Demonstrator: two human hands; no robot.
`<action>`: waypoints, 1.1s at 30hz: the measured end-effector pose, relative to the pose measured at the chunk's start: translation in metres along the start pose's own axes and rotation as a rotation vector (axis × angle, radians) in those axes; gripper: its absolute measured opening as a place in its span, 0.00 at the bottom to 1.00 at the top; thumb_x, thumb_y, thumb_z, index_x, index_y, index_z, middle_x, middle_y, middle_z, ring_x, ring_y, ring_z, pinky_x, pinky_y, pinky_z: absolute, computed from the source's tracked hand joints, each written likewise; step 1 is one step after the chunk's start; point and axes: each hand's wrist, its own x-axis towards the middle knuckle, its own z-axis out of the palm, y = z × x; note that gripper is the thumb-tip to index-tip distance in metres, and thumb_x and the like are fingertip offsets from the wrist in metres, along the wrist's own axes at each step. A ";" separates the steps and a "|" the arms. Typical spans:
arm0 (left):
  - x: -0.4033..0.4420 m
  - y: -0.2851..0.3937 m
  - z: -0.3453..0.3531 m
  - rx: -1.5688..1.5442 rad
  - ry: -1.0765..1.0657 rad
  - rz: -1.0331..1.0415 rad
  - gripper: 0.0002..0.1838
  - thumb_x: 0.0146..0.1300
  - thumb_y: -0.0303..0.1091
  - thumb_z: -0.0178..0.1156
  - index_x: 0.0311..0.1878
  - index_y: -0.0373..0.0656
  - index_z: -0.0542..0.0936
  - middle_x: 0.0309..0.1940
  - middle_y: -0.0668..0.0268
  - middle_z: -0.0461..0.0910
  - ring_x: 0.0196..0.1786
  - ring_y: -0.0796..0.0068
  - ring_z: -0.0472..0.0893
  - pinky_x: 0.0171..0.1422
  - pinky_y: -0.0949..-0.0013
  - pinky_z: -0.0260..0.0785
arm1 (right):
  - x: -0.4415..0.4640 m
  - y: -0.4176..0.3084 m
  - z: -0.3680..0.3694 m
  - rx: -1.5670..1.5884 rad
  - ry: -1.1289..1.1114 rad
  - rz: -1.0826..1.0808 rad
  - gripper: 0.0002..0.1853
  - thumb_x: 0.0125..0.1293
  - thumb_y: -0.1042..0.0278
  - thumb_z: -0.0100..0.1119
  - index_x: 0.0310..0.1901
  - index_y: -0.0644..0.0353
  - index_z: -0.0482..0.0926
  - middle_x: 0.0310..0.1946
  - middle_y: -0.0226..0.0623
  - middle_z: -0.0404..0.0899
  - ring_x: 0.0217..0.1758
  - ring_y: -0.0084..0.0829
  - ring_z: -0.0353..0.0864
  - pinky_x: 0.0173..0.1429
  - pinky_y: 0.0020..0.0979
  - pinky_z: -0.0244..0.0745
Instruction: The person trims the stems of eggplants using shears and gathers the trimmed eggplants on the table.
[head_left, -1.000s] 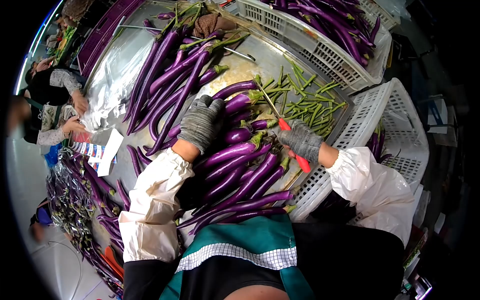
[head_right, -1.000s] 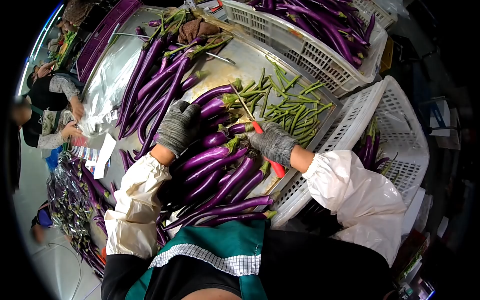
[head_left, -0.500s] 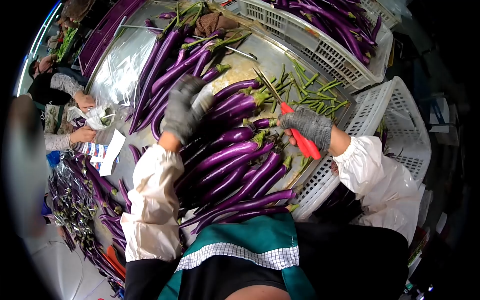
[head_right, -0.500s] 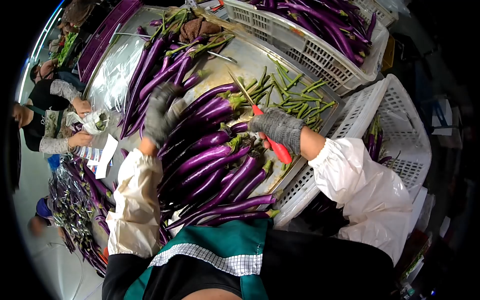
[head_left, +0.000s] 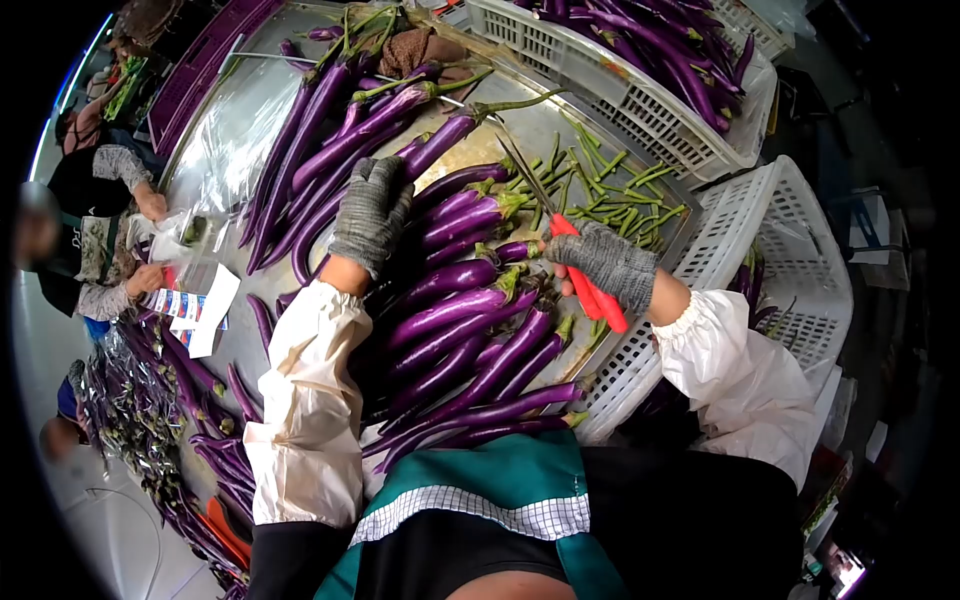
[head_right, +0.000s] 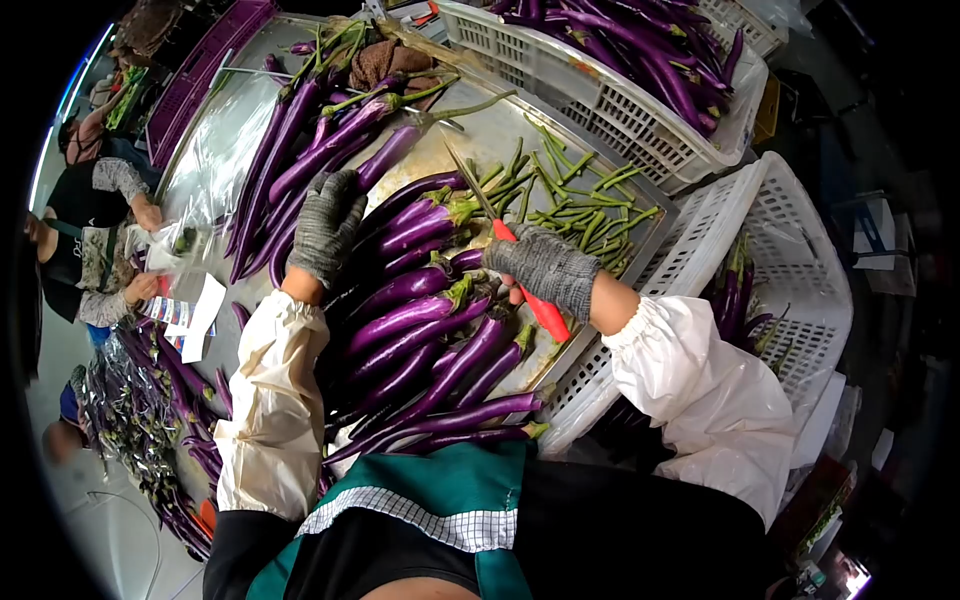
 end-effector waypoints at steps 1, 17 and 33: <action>-0.003 0.002 0.000 -0.014 0.008 0.020 0.16 0.55 0.29 0.56 0.47 0.38 0.71 0.40 0.50 0.70 0.42 0.49 0.72 0.46 0.57 0.66 | 0.000 -0.004 0.002 0.000 0.001 -0.001 0.15 0.57 0.57 0.54 0.32 0.63 0.68 0.17 0.31 0.69 0.15 0.23 0.72 0.22 0.26 0.69; -0.023 0.024 -0.004 -0.106 -0.064 0.053 0.16 0.55 0.28 0.57 0.48 0.37 0.71 0.40 0.51 0.70 0.42 0.50 0.72 0.47 0.59 0.66 | 0.009 -0.003 0.006 0.164 0.078 -0.061 0.18 0.57 0.57 0.55 0.20 0.62 0.70 0.14 0.33 0.70 0.15 0.25 0.73 0.22 0.28 0.70; -0.022 0.002 -0.025 -0.028 -0.327 -0.052 0.16 0.53 0.36 0.60 0.44 0.37 0.76 0.38 0.53 0.73 0.39 0.53 0.74 0.46 0.60 0.67 | 0.007 0.013 0.001 0.347 -0.008 0.202 0.07 0.53 0.67 0.54 0.28 0.60 0.70 0.12 0.29 0.64 0.10 0.23 0.64 0.15 0.27 0.62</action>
